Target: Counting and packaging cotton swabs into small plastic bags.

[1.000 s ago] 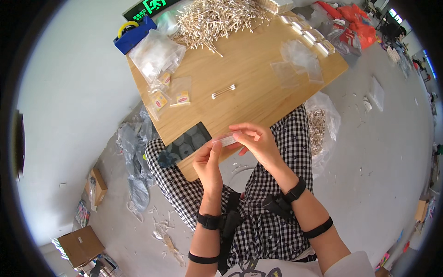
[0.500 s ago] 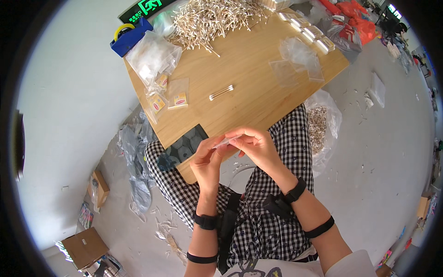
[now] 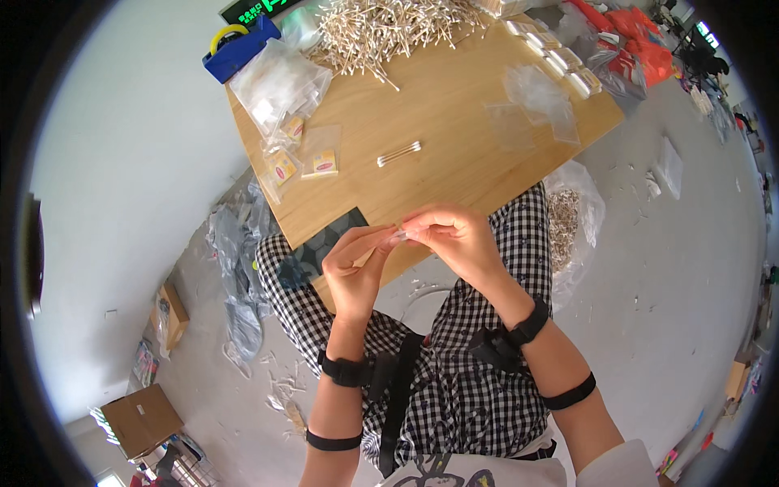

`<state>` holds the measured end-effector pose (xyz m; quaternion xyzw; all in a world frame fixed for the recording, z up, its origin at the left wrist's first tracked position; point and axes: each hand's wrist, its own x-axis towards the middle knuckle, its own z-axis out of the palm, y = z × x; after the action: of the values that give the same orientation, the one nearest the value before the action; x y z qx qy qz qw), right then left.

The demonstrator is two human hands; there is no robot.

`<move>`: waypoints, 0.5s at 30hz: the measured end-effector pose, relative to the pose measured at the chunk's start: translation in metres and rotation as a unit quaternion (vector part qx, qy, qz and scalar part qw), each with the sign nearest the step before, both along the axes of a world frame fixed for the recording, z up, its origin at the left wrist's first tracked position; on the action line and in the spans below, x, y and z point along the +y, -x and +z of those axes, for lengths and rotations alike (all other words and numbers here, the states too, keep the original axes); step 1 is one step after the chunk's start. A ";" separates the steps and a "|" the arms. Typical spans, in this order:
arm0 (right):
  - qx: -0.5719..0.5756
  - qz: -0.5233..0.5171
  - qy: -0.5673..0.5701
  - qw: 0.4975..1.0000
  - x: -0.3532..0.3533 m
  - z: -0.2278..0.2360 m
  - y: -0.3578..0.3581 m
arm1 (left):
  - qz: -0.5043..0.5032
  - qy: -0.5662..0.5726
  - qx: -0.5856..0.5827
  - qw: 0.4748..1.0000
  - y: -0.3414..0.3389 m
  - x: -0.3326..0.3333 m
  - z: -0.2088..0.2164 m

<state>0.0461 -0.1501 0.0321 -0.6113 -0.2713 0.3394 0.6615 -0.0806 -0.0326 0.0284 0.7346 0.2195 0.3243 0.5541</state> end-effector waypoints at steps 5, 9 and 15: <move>-0.030 -0.007 0.055 0.998 -0.004 0.010 -0.002 | -0.004 0.011 -0.002 1.000 -0.003 0.000 0.009; -0.033 0.008 0.069 0.997 -0.008 0.002 0.000 | -0.014 0.005 0.012 1.000 0.001 -0.001 0.007; -0.025 -0.008 0.061 0.998 -0.006 0.001 0.004 | -0.004 0.030 0.015 0.999 0.004 0.002 0.003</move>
<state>0.0421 -0.1564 0.0334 -0.6610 -0.2613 0.3345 0.6188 -0.0843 -0.0311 0.0312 0.7234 0.2342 0.3048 0.5735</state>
